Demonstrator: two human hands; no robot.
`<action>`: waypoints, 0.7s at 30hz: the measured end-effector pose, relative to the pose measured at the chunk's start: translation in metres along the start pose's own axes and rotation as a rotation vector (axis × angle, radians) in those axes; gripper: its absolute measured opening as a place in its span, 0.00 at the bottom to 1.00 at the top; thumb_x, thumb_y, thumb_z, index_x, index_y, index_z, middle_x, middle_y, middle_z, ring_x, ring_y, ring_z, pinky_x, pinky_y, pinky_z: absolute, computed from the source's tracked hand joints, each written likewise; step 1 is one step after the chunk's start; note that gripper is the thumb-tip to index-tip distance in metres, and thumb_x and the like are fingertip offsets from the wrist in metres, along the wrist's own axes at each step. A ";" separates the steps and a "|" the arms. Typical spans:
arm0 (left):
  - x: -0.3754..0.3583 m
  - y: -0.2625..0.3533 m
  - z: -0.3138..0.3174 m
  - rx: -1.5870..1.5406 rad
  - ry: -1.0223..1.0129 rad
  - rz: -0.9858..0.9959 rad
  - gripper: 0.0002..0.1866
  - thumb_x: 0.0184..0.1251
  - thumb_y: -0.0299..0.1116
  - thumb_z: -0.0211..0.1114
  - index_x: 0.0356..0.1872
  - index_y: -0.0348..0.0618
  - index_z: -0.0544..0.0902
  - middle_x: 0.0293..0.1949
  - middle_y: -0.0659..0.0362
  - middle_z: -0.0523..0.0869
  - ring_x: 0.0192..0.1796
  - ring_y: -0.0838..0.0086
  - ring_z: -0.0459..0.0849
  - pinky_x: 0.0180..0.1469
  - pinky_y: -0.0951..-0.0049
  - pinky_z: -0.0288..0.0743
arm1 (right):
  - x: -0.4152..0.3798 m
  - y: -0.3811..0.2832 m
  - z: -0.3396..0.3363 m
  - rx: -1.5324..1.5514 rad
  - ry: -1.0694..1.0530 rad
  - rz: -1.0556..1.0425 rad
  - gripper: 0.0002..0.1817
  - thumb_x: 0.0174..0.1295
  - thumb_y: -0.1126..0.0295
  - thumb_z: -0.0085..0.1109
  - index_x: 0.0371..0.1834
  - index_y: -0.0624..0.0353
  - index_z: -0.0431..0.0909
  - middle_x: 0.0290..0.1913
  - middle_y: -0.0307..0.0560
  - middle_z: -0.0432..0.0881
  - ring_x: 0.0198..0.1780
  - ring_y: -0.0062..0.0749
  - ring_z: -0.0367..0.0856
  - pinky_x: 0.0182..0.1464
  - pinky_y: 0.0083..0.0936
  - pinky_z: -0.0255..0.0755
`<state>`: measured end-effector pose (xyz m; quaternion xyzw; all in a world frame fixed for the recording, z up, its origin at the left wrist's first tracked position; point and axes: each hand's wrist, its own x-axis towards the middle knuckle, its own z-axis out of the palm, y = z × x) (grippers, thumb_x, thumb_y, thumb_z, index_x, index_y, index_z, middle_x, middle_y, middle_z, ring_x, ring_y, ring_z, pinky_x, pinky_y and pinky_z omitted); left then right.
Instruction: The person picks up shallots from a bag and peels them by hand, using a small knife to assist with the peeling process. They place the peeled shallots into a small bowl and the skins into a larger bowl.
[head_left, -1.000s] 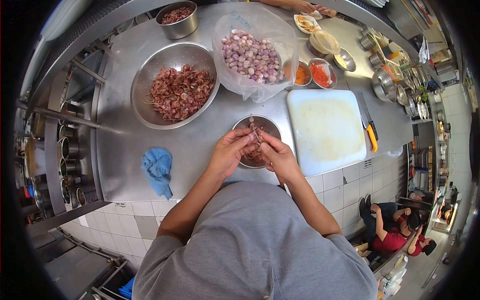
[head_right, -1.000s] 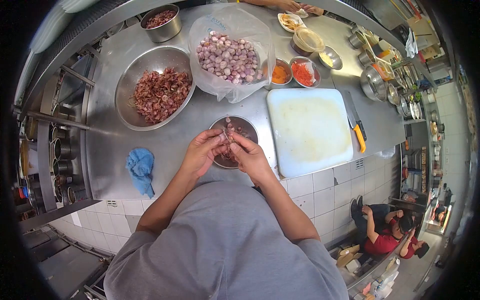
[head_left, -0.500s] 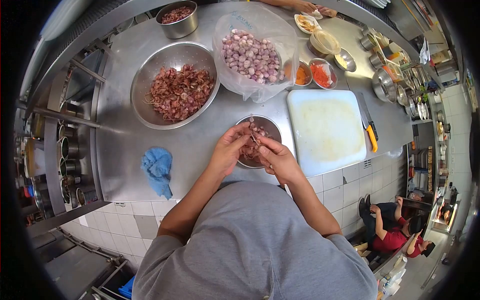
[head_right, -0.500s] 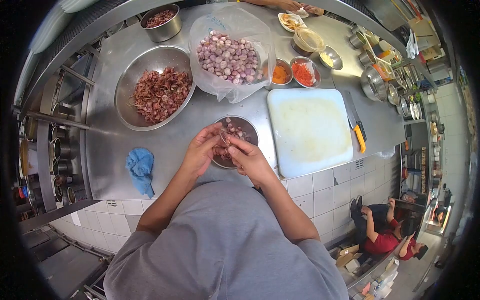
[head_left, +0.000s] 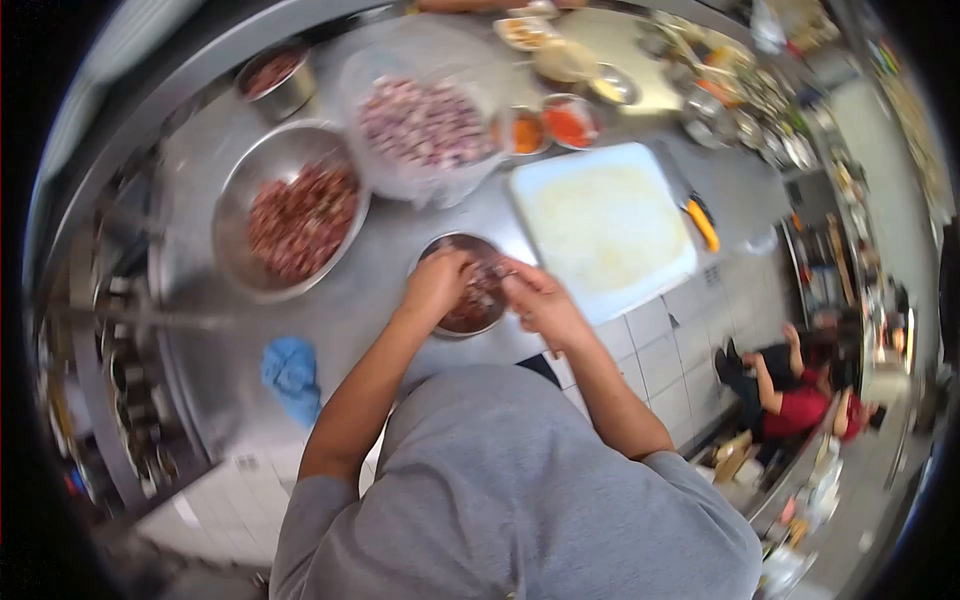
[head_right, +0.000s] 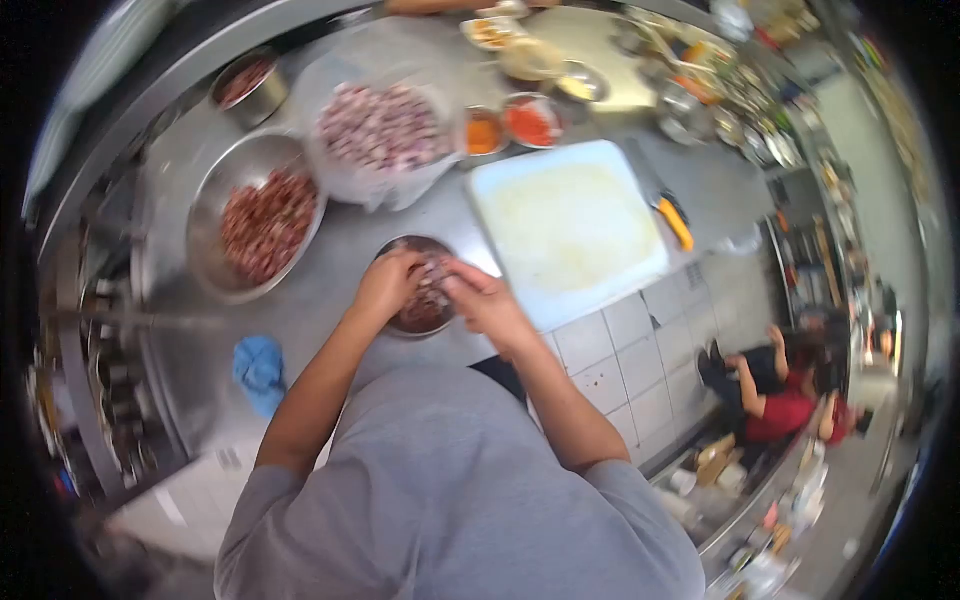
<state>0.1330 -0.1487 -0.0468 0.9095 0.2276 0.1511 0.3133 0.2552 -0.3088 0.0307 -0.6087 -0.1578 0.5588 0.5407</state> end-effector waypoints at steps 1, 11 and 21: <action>0.008 -0.005 0.013 0.047 -0.039 -0.025 0.13 0.63 0.36 0.64 0.41 0.37 0.83 0.41 0.47 0.85 0.43 0.52 0.84 0.47 0.57 0.76 | -0.009 -0.006 0.004 -0.052 0.012 0.024 0.21 0.70 0.60 0.57 0.65 0.46 0.74 0.26 0.25 0.67 0.25 0.09 0.60 0.23 0.09 0.53; 0.028 0.008 0.042 0.256 -0.235 -0.109 0.24 0.51 0.35 0.74 0.47 0.36 0.77 0.46 0.42 0.82 0.51 0.45 0.80 0.52 0.53 0.75 | -0.025 0.044 -0.037 0.000 -0.080 -0.475 0.24 0.74 0.64 0.52 0.71 0.54 0.68 0.56 0.39 0.78 0.48 0.17 0.75 0.42 0.17 0.73; 0.033 -0.017 0.028 0.161 -0.183 -0.069 0.15 0.52 0.28 0.71 0.41 0.34 0.82 0.40 0.47 0.84 0.43 0.57 0.84 0.48 0.61 0.77 | -0.066 0.019 -0.079 0.082 -0.091 -0.229 0.24 0.74 0.62 0.52 0.72 0.44 0.68 0.32 0.31 0.74 0.25 0.13 0.61 0.19 0.16 0.52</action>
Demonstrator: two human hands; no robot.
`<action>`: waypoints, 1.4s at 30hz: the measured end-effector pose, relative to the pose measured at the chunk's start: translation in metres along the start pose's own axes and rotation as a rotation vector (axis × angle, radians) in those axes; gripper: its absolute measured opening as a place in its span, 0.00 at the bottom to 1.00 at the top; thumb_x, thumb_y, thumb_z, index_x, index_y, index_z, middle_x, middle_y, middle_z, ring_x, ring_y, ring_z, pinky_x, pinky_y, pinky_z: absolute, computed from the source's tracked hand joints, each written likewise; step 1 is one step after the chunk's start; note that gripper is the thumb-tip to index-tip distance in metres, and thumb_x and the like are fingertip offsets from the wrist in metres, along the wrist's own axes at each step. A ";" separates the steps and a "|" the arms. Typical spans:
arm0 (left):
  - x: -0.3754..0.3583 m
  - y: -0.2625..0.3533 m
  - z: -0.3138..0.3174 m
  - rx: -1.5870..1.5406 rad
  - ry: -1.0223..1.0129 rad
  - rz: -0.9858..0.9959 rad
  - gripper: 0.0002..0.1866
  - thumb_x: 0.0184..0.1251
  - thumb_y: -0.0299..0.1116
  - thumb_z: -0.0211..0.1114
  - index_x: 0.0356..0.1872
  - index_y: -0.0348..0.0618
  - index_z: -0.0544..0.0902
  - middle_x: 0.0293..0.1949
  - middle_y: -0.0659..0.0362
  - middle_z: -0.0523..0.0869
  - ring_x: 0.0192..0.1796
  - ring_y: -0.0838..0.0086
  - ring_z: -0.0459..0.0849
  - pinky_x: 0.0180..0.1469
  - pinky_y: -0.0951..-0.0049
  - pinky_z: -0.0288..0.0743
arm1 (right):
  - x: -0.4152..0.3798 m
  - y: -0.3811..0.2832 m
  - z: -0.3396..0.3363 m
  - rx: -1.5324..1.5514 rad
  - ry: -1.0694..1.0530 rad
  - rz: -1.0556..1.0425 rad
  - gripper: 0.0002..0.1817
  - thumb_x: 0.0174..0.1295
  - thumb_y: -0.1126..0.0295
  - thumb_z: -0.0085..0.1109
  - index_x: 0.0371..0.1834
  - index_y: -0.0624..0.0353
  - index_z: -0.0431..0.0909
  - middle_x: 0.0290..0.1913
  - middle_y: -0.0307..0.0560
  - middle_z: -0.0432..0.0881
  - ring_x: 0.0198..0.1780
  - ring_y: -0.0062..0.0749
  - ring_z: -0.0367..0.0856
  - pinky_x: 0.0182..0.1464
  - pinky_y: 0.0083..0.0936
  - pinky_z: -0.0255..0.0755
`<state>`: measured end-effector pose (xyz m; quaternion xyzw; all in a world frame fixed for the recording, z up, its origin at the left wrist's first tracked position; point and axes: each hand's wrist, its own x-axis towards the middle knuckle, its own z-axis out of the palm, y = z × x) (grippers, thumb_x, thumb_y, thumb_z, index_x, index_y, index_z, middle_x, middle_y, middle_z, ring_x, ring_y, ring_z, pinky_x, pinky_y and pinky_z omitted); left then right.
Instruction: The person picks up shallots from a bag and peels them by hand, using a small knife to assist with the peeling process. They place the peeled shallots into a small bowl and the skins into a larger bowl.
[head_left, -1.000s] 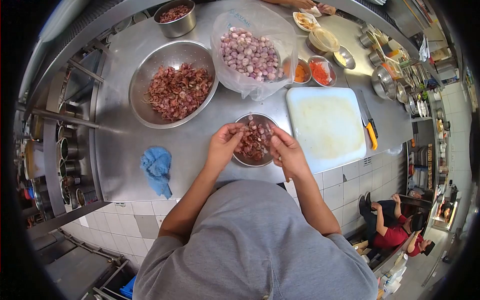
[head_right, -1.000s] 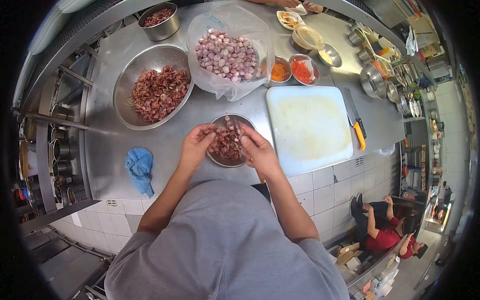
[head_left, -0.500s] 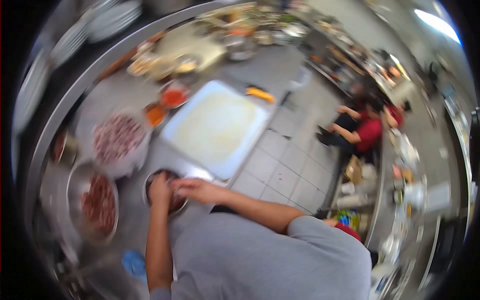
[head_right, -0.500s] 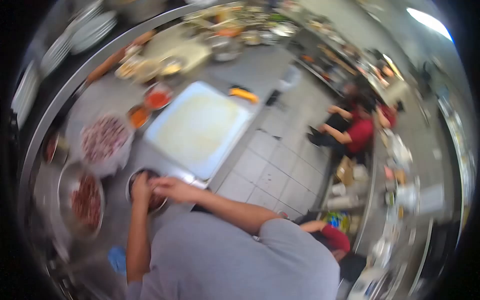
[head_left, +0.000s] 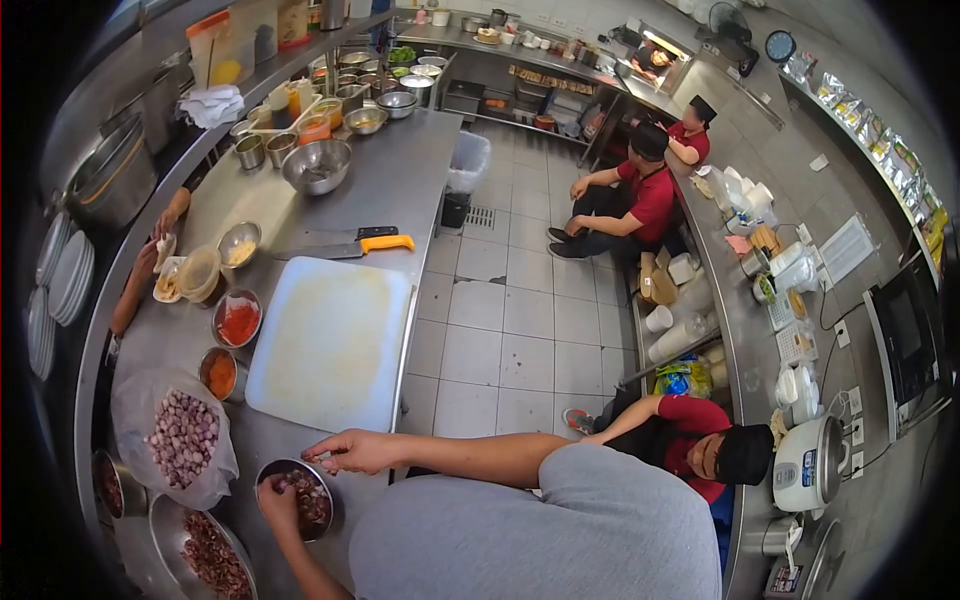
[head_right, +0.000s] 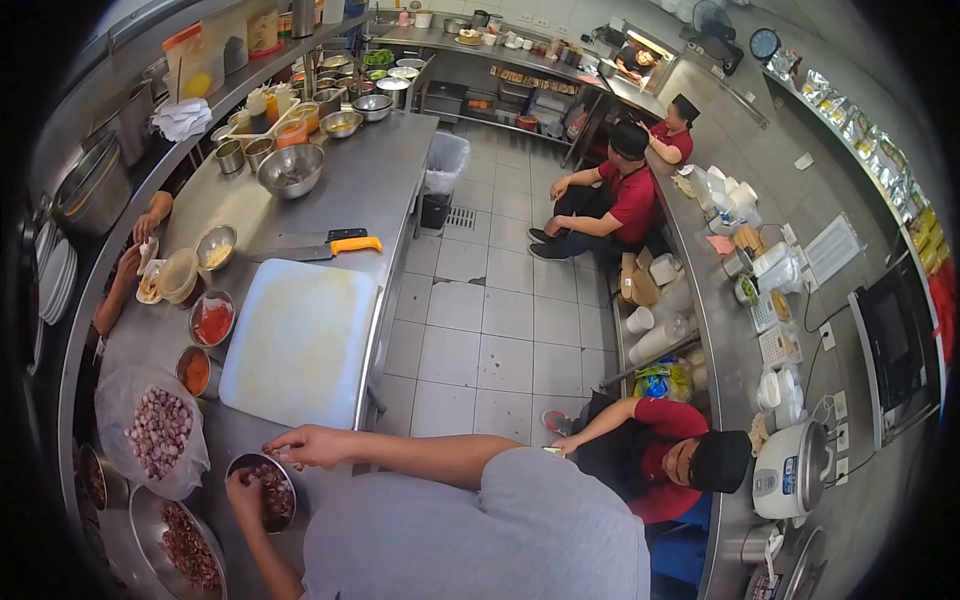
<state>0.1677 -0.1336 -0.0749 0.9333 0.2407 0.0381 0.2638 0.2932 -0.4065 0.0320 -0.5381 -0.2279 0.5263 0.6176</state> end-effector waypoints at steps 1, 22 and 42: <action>-0.004 0.006 -0.007 -0.216 0.013 -0.097 0.14 0.55 0.28 0.70 0.42 0.34 0.82 0.41 0.49 0.84 0.43 0.62 0.83 0.47 0.64 0.77 | 0.000 -0.001 -0.004 -0.011 -0.015 0.026 0.24 0.74 0.60 0.52 0.72 0.45 0.68 0.32 0.31 0.74 0.29 0.14 0.65 0.21 0.18 0.56; -0.069 0.112 -0.056 -1.723 0.502 -0.227 0.14 0.71 0.26 0.61 0.55 0.38 0.76 0.49 0.53 0.84 0.51 0.68 0.86 0.49 0.69 0.84 | 0.073 -0.032 0.021 -0.352 -0.420 -0.129 0.33 0.70 0.71 0.56 0.77 0.58 0.57 0.63 0.46 0.75 0.58 0.27 0.74 0.63 0.23 0.66; -0.078 0.083 -0.053 -1.810 0.330 -0.082 0.12 0.70 0.26 0.63 0.52 0.41 0.79 0.49 0.57 0.85 0.49 0.71 0.86 0.48 0.72 0.83 | 0.076 -0.036 0.059 -0.307 -0.387 -0.151 0.28 0.70 0.73 0.55 0.73 0.56 0.64 0.72 0.47 0.69 0.70 0.31 0.68 0.71 0.27 0.60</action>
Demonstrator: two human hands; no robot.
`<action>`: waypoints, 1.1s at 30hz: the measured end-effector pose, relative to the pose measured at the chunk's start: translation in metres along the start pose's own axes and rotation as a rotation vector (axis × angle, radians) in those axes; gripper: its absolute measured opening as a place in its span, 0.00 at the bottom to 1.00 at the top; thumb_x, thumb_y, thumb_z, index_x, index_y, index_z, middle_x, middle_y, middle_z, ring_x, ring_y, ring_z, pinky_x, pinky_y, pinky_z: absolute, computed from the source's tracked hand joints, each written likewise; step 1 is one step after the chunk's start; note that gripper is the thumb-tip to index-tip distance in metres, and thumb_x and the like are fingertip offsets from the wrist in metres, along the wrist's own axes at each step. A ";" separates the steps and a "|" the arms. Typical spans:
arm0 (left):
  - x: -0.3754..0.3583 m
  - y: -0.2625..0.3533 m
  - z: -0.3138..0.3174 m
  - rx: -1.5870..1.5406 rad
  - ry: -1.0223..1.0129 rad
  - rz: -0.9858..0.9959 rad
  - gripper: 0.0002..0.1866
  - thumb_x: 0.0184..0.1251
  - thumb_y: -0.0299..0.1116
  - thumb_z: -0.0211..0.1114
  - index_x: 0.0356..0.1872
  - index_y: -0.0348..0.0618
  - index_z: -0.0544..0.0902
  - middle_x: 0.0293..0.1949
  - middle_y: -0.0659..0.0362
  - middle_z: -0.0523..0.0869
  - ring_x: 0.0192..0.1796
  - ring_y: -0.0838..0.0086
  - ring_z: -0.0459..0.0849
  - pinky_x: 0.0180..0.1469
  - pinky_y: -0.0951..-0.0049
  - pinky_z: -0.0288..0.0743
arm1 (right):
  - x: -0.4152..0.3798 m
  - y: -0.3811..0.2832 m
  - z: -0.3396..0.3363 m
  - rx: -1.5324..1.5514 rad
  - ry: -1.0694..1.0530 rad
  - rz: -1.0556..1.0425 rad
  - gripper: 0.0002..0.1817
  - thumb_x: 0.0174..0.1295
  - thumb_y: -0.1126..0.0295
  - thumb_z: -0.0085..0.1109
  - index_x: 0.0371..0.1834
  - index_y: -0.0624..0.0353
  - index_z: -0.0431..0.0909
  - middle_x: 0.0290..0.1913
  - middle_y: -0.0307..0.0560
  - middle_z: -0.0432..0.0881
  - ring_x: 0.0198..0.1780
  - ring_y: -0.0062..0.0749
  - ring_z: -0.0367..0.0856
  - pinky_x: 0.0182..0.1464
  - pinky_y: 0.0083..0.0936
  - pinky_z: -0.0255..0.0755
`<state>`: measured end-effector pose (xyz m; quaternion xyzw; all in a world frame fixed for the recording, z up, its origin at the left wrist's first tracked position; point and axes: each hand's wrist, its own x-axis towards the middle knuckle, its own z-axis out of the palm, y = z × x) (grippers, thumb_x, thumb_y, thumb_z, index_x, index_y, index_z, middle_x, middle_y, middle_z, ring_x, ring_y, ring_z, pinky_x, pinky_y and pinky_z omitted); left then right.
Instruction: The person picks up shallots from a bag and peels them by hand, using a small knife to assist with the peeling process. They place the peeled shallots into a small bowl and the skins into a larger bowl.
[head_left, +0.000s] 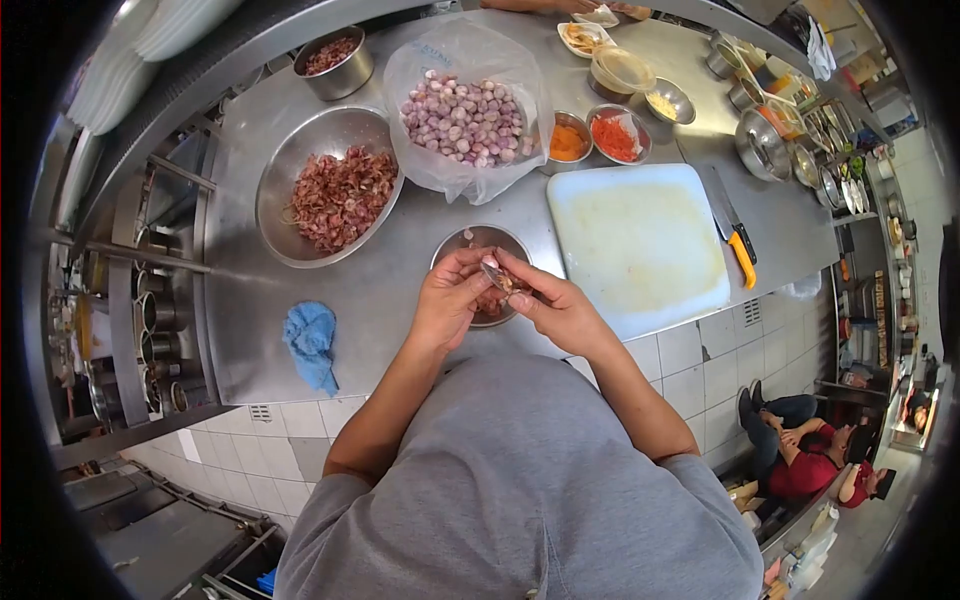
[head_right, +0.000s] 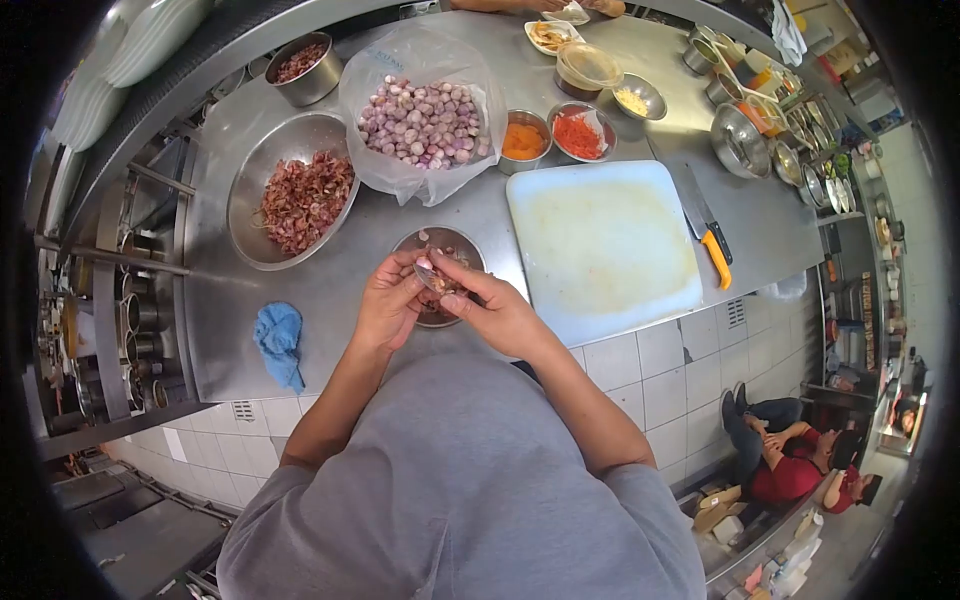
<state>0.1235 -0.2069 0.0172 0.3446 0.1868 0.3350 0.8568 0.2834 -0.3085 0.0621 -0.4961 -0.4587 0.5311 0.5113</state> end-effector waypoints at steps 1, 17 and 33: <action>-0.001 0.000 -0.001 -0.010 0.000 0.008 0.11 0.70 0.27 0.63 0.51 0.41 0.80 0.49 0.57 0.85 0.49 0.71 0.86 0.48 0.72 0.83 | -0.001 -0.005 0.002 0.036 -0.008 0.059 0.27 0.70 0.73 0.55 0.73 0.56 0.64 0.73 0.46 0.68 0.71 0.31 0.68 0.71 0.27 0.60; -0.008 0.009 -0.005 -0.064 0.022 -0.040 0.12 0.72 0.29 0.62 0.53 0.40 0.80 0.46 0.55 0.85 0.43 0.72 0.86 0.42 0.73 0.83 | 0.005 -0.003 0.005 0.330 0.079 0.283 0.25 0.74 0.67 0.51 0.74 0.51 0.65 0.39 0.31 0.77 0.22 0.10 0.54 0.21 0.13 0.53; -0.012 0.005 -0.007 -0.013 0.016 -0.020 0.13 0.71 0.26 0.60 0.55 0.38 0.79 0.44 0.55 0.85 0.41 0.74 0.85 0.42 0.74 0.81 | 0.004 0.002 0.008 0.317 0.064 0.295 0.22 0.73 0.69 0.54 0.70 0.50 0.71 0.33 0.31 0.75 0.26 0.10 0.62 0.23 0.13 0.57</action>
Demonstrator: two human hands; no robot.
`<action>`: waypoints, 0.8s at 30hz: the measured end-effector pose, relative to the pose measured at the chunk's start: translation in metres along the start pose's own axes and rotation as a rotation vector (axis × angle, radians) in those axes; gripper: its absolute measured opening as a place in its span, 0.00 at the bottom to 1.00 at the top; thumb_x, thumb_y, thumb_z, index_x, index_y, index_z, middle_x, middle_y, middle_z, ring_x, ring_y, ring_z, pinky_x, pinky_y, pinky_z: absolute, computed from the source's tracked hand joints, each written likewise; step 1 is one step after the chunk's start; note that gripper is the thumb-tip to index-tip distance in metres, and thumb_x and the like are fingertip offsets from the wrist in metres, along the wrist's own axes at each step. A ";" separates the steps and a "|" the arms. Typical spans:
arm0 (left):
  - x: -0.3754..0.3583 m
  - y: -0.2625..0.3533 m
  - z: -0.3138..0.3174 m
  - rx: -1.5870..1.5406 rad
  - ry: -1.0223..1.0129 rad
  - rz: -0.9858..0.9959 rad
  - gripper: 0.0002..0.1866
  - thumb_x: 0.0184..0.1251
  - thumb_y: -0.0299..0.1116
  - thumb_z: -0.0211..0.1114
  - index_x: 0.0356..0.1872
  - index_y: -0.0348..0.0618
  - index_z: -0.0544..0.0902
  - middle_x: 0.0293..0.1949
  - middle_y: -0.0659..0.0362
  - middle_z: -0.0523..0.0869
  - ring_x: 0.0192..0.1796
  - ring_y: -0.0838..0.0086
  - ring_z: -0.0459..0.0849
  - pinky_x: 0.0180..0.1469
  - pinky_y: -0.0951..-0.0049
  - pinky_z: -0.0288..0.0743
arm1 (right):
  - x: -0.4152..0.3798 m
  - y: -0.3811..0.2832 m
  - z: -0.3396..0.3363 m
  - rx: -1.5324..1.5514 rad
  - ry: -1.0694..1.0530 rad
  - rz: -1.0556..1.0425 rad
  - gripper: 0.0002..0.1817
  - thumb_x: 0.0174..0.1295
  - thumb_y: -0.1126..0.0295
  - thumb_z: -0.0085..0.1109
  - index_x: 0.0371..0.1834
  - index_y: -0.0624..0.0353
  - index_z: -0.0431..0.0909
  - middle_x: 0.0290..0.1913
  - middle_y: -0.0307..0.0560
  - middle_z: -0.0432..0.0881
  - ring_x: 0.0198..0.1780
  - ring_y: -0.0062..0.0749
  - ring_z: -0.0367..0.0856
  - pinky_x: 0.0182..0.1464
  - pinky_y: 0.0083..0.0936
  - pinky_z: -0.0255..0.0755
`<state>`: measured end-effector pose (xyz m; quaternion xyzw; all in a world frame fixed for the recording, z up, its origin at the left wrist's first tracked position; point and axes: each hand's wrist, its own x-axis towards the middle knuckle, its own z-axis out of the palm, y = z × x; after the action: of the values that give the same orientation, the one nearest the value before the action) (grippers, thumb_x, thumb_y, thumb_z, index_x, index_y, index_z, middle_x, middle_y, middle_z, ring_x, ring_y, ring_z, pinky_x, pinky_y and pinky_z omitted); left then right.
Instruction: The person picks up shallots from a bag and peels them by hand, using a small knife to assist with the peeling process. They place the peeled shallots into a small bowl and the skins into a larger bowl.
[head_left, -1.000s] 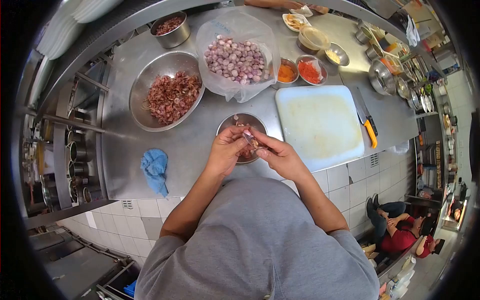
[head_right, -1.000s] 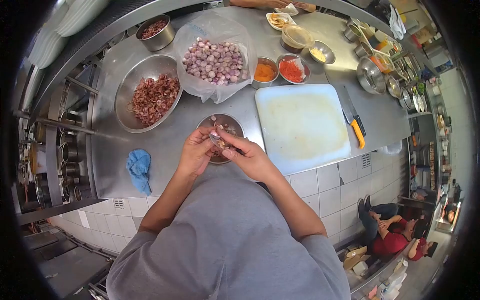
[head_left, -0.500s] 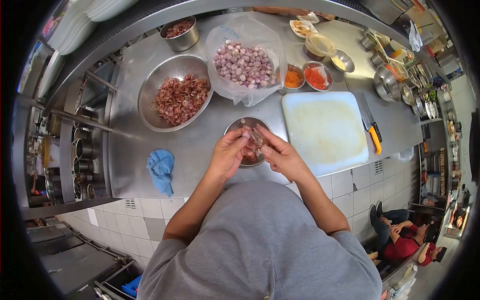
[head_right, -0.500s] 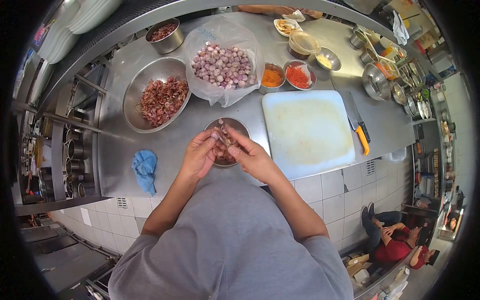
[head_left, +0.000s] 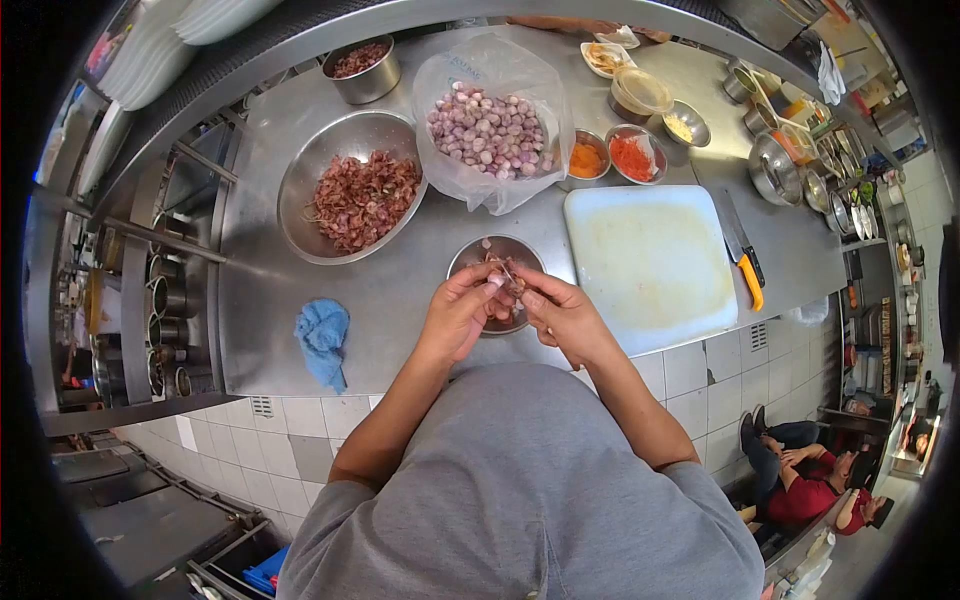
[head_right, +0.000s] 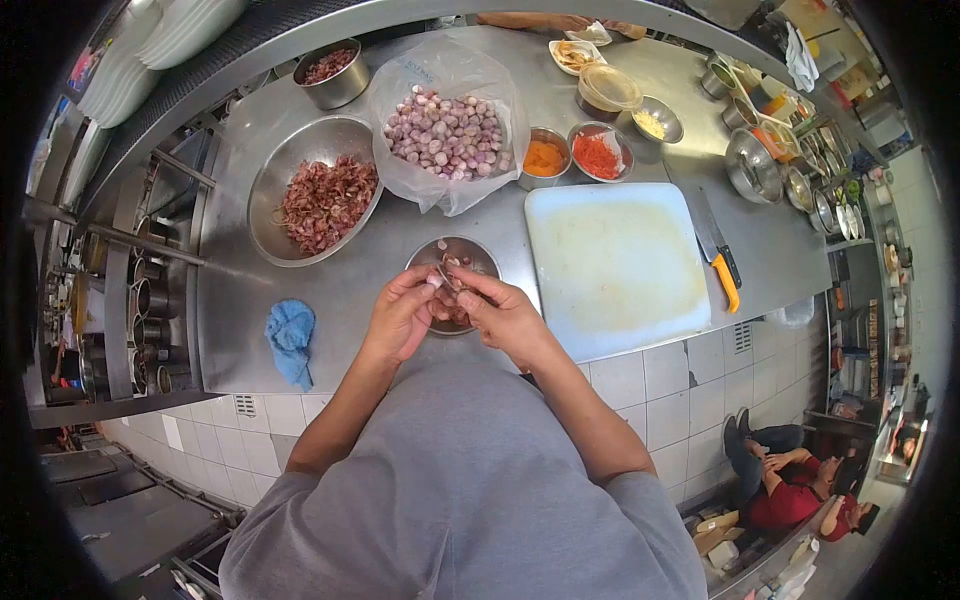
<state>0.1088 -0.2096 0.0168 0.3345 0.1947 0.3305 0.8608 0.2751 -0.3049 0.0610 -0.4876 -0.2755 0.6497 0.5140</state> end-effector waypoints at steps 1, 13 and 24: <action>0.000 0.000 0.000 -0.015 0.016 -0.023 0.14 0.72 0.26 0.60 0.56 0.38 0.79 0.44 0.55 0.85 0.41 0.74 0.85 0.41 0.75 0.81 | 0.002 0.002 0.001 0.094 0.020 0.013 0.22 0.73 0.68 0.54 0.70 0.48 0.71 0.26 0.27 0.68 0.22 0.09 0.53 0.19 0.13 0.48; -0.005 -0.001 -0.006 0.033 0.085 0.063 0.09 0.70 0.24 0.62 0.49 0.39 0.80 0.43 0.56 0.85 0.38 0.76 0.84 0.39 0.76 0.81 | 0.002 0.003 0.003 -0.289 -0.052 -0.101 0.28 0.72 0.65 0.56 0.74 0.49 0.64 0.30 0.30 0.69 0.25 0.13 0.63 0.25 0.14 0.61; -0.008 0.004 0.002 -0.010 0.102 0.052 0.11 0.71 0.24 0.60 0.52 0.37 0.79 0.42 0.55 0.86 0.41 0.73 0.86 0.42 0.74 0.84 | 0.011 0.008 -0.004 0.114 0.003 0.070 0.25 0.73 0.69 0.53 0.73 0.47 0.66 0.29 0.30 0.68 0.25 0.12 0.60 0.21 0.14 0.54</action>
<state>0.1019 -0.2136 0.0220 0.3177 0.2281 0.3703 0.8425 0.2759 -0.2975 0.0485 -0.4679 -0.2200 0.6812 0.5183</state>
